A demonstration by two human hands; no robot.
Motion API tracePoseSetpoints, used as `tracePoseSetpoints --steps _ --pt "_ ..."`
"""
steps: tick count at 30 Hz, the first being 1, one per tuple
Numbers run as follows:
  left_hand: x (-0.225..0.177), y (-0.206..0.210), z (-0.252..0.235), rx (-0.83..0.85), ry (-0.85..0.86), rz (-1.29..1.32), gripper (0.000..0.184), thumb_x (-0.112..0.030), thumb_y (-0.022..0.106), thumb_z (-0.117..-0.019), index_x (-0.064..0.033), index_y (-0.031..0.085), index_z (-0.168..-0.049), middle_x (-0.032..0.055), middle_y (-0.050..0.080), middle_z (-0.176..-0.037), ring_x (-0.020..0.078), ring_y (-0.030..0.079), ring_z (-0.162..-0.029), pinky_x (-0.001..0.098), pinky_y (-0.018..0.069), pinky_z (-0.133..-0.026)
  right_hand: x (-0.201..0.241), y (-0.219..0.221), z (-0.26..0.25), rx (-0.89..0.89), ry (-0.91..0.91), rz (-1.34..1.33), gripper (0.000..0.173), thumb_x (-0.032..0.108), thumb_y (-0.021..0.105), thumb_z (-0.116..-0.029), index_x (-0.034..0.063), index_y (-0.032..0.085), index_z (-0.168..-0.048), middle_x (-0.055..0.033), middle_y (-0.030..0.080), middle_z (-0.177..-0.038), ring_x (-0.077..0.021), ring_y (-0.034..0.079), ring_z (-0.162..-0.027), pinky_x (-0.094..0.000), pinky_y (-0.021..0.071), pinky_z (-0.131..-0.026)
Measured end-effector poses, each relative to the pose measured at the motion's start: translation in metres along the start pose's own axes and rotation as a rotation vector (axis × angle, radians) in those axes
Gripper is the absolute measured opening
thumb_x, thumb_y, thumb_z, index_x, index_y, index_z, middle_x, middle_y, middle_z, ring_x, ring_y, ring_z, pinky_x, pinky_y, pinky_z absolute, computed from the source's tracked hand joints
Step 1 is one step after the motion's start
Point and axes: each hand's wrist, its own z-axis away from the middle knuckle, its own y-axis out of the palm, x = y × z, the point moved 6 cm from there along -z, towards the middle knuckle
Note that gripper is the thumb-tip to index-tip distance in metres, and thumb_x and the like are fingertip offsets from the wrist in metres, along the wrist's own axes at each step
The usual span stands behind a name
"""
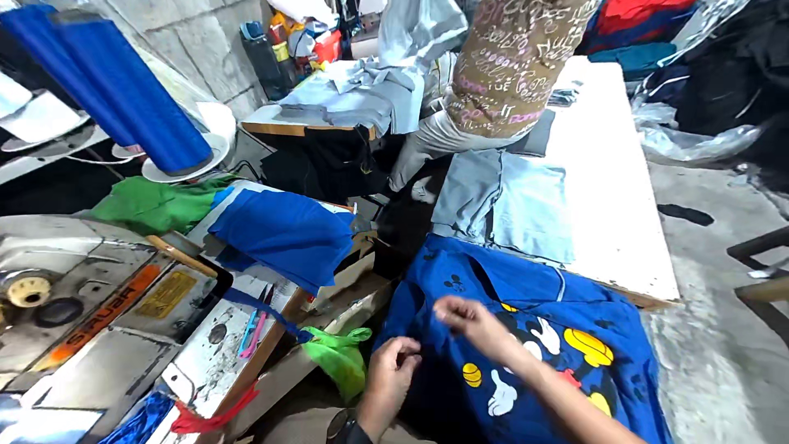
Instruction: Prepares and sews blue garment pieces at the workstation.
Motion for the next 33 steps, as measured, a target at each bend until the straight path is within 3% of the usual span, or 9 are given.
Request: tracePoseSetpoints --steps 3,5,8,13,17,20,25,29,33 --pt "0.013 -0.012 0.001 -0.074 0.012 -0.057 0.014 -0.004 0.063 -0.0951 0.0059 0.071 -0.102 0.0155 0.070 -0.098 0.0181 0.069 -0.088 0.0335 0.0576 -0.085 -0.022 -0.078 -0.012 -0.337 0.095 0.072 0.028 0.013 0.046 -0.1095 -0.0060 0.061 -0.123 -0.0205 0.067 -0.109 -0.0269 0.064 -0.095 -0.0486 0.0518 -0.087" --pt "0.014 -0.016 0.000 -0.099 0.003 -0.069 0.015 -0.004 0.062 -0.0952 0.0057 0.071 -0.102 0.0156 0.070 -0.099 0.0182 0.069 -0.089 0.0339 0.0573 -0.085 -0.020 -0.109 -0.013 -0.365 0.124 0.080 0.021 0.013 0.048 -0.1089 -0.0022 0.062 -0.112 -0.0137 0.064 -0.094 -0.0203 0.062 -0.081 -0.0418 0.0516 -0.075" --pt "0.003 -0.002 0.000 -0.017 -0.025 0.010 0.021 -0.010 0.062 -0.0979 0.0048 0.069 -0.111 0.0149 0.070 -0.108 0.0176 0.069 -0.095 0.0339 0.0577 -0.089 0.011 -0.091 -0.001 -0.074 0.114 0.023 0.015 0.009 0.050 -0.1070 0.0026 0.063 -0.104 -0.0034 0.062 -0.080 -0.0100 0.061 -0.067 -0.0281 0.0532 -0.064" --pt "-0.031 0.024 0.006 0.113 0.037 0.151 0.066 -0.016 0.067 -0.0961 0.0095 0.039 -0.150 0.0251 0.048 -0.150 0.0247 0.053 -0.136 0.0371 0.0459 -0.111 0.034 -0.010 0.014 0.263 0.070 -0.127 0.013 0.008 0.050 -0.1049 0.0015 0.061 -0.109 0.0001 0.064 -0.087 -0.0076 0.067 -0.077 -0.0296 0.0595 -0.077" --pt "-0.031 0.021 0.001 -0.023 -0.095 0.370 0.034 -0.006 0.070 -0.0925 0.0081 0.061 -0.123 0.0116 0.071 -0.111 0.0113 0.069 -0.103 0.0287 0.0572 -0.093 0.027 0.019 0.014 0.207 -0.001 0.001 0.020 0.015 0.051 -0.1059 -0.0006 0.063 -0.108 -0.0014 0.058 -0.083 -0.0057 0.054 -0.073 -0.0253 0.0475 -0.070" --pt "-0.032 0.018 -0.002 -0.056 -0.115 0.329 0.016 -0.006 0.070 -0.0928 0.0046 0.067 -0.104 0.0060 0.070 -0.090 0.0100 0.070 -0.077 0.0282 0.0606 -0.072 0.027 -0.005 0.010 0.003 0.003 0.038 0.016 0.011 0.053 -0.1055 0.0005 0.064 -0.107 -0.0035 0.061 -0.082 -0.0087 0.059 -0.069 -0.0281 0.0523 -0.068" --pt "-0.027 0.011 -0.001 -0.058 -0.111 0.334 0.009 -0.003 0.062 -0.0976 0.0039 0.067 -0.102 0.0047 0.069 -0.089 0.0098 0.070 -0.078 0.0274 0.0609 -0.075 0.045 -0.075 0.011 -0.317 -0.096 -0.033 0.018 0.009 0.047 -0.1076 0.0015 0.062 -0.112 -0.0040 0.063 -0.091 -0.0097 0.060 -0.080 -0.0332 0.0525 -0.076" --pt "-0.010 0.008 -0.003 -0.039 -0.144 0.202 0.030 -0.010 0.067 -0.0950 0.0048 0.065 -0.120 0.0165 0.064 -0.122 0.0170 0.068 -0.097 0.0322 0.0576 -0.086 0.104 -0.086 0.032 -0.136 -0.228 -0.239 0.021 0.009 0.045 -0.1056 0.0139 0.064 -0.098 0.0051 0.065 -0.076 -0.0010 0.062 -0.065 -0.0172 0.0536 -0.060" --pt "-0.020 0.023 -0.002 0.087 -0.178 0.160 0.071 -0.019 0.074 -0.0920 0.0025 0.040 -0.150 0.0247 0.044 -0.151 0.0261 0.066 -0.113 0.0387 0.0575 -0.093 0.169 -0.068 0.054 0.073 -0.492 -0.188 0.017 0.014 0.050 -0.1048 0.0183 0.065 -0.099 0.0082 0.064 -0.073 0.0033 0.059 -0.063 -0.0116 0.0503 -0.057"
